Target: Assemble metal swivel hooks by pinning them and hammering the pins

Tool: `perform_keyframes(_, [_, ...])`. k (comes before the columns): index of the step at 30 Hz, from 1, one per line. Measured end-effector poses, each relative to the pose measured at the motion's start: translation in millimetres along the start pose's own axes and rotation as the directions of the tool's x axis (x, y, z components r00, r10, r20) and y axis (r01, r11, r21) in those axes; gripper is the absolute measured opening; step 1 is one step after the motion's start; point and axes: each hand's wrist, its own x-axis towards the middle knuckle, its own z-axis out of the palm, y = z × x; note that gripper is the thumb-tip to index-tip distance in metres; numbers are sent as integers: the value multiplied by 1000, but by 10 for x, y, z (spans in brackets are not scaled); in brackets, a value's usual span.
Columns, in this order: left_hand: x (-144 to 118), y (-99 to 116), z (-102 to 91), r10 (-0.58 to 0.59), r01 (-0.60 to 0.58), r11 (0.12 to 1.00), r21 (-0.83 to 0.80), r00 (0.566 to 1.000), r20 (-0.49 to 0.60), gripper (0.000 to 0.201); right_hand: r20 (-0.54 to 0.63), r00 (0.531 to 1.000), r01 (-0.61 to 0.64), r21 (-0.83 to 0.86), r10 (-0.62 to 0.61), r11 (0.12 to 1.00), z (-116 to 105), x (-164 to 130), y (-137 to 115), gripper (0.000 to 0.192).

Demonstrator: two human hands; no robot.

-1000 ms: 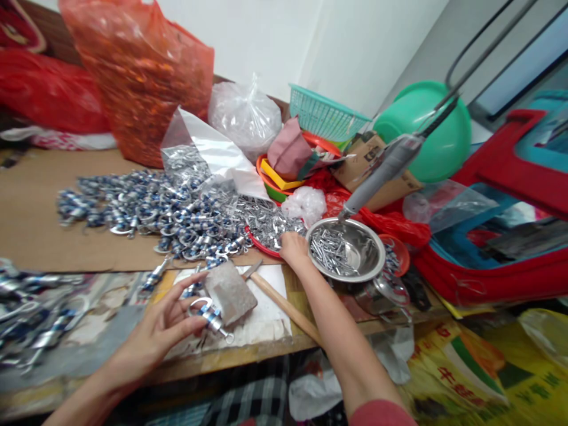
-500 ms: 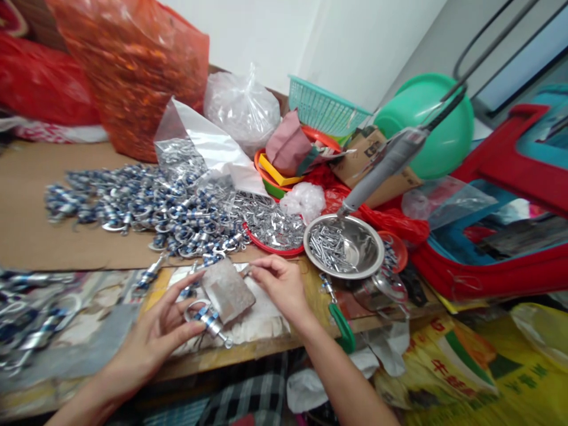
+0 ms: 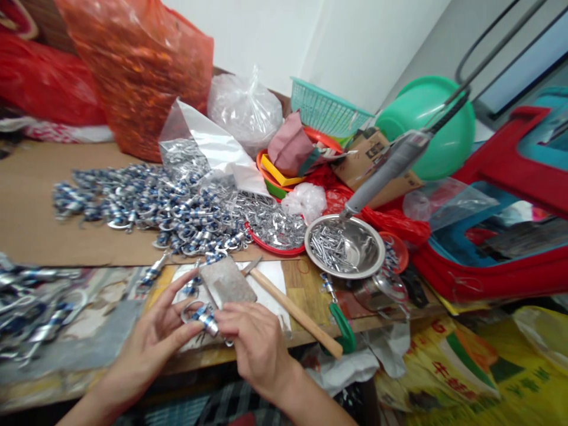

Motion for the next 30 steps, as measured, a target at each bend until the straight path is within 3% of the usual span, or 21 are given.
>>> perform_keyframes(3, [-6,-17,1,-22,23,999,-32,1000,20,72,-34,999,-23,34,24,999,35,-48,-5,24])
perform_keyframes(6, [-7,-40,0,-19,20,998,-53,999,28,72,-51,978,-189,173,200,967,60,-84,-23,21])
perform_keyframes(10, [13,-23,18,-46,47,998,-40,998,31,72,-108,871,-431,298,479,852,48,-46,-7,12])
perform_keyframes(13, [55,10,22,-90,90,996,3,994,53,71,-174,852,-449,245,494,859,9,35,61,10])
perform_keyframes(18, [139,25,-32,-108,98,992,83,987,123,65,-71,831,-536,159,551,829,-72,146,140,12])
perform_keyframes(23, [149,7,-70,-100,96,995,39,987,125,63,89,876,-477,6,475,879,-141,296,126,10])
perform_keyframes(27, [127,16,-44,-108,111,994,-22,988,109,61,63,928,-369,-5,368,929,-121,366,132,11])
perform_keyframes(30, [149,18,-45,-115,118,993,-23,988,99,61,40,979,-198,-37,199,980,-64,328,157,18])
